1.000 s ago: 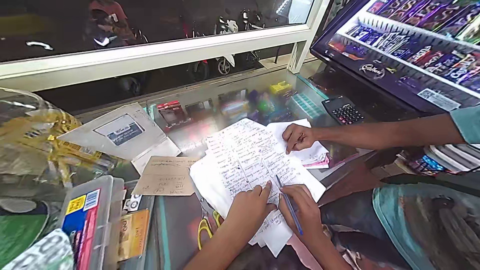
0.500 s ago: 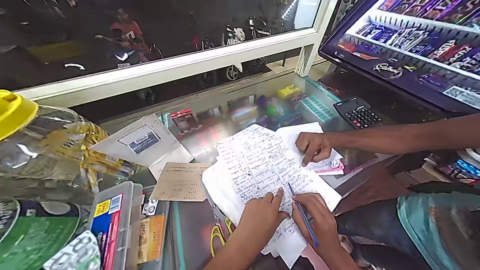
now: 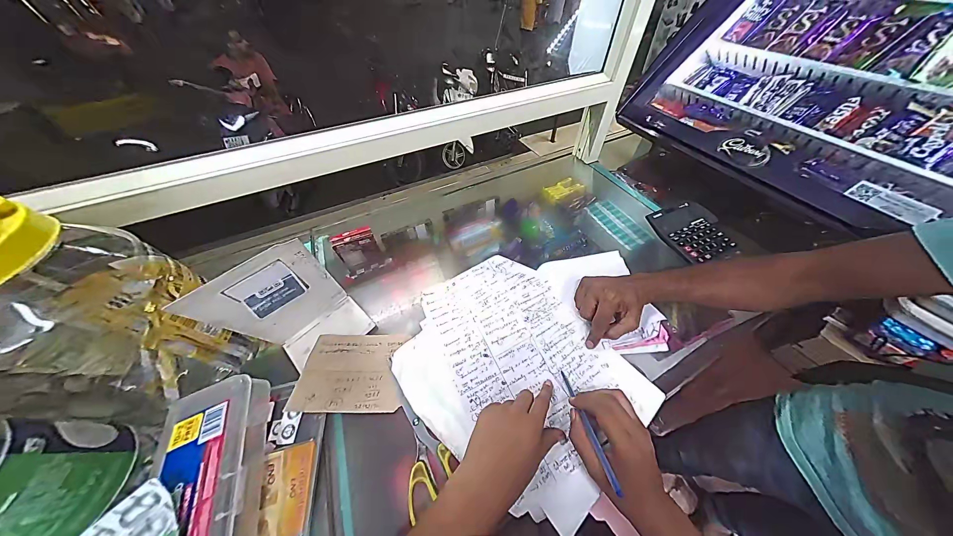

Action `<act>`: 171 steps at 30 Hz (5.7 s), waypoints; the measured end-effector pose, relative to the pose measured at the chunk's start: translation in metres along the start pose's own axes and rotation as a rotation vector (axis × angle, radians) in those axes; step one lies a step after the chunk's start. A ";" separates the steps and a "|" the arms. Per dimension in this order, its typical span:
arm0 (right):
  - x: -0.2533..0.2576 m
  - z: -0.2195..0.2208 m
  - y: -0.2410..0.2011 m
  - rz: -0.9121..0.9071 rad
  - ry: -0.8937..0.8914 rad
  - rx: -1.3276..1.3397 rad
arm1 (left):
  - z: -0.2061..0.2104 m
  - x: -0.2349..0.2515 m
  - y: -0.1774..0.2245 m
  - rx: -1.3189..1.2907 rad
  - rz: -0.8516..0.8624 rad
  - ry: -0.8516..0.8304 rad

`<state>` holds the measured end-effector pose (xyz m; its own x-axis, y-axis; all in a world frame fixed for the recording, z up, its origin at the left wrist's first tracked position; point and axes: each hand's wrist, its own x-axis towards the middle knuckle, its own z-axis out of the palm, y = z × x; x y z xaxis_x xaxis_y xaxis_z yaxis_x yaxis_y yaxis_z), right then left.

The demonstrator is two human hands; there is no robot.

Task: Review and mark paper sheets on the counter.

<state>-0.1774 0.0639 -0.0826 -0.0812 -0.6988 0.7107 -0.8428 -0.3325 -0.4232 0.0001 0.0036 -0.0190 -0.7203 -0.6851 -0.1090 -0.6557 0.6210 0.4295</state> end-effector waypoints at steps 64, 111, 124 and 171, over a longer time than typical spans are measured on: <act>-0.009 -0.025 -0.017 -0.118 -0.032 0.275 | -0.004 0.001 0.000 -0.080 0.019 -0.032; 0.051 0.032 0.002 0.048 -0.003 -0.027 | 0.023 0.001 -0.015 0.045 -0.017 0.298; 0.050 0.036 0.002 -0.002 -0.030 -0.085 | 0.025 0.001 -0.015 0.089 -0.005 0.337; 0.041 0.025 0.002 -0.226 0.113 0.014 | 0.016 0.001 -0.009 0.051 -0.055 0.192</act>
<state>-0.1695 0.0187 -0.0681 0.0491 -0.5303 0.8464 -0.8389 -0.4818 -0.2532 0.0020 0.0032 -0.0374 -0.6298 -0.7755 0.0445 -0.7068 0.5959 0.3813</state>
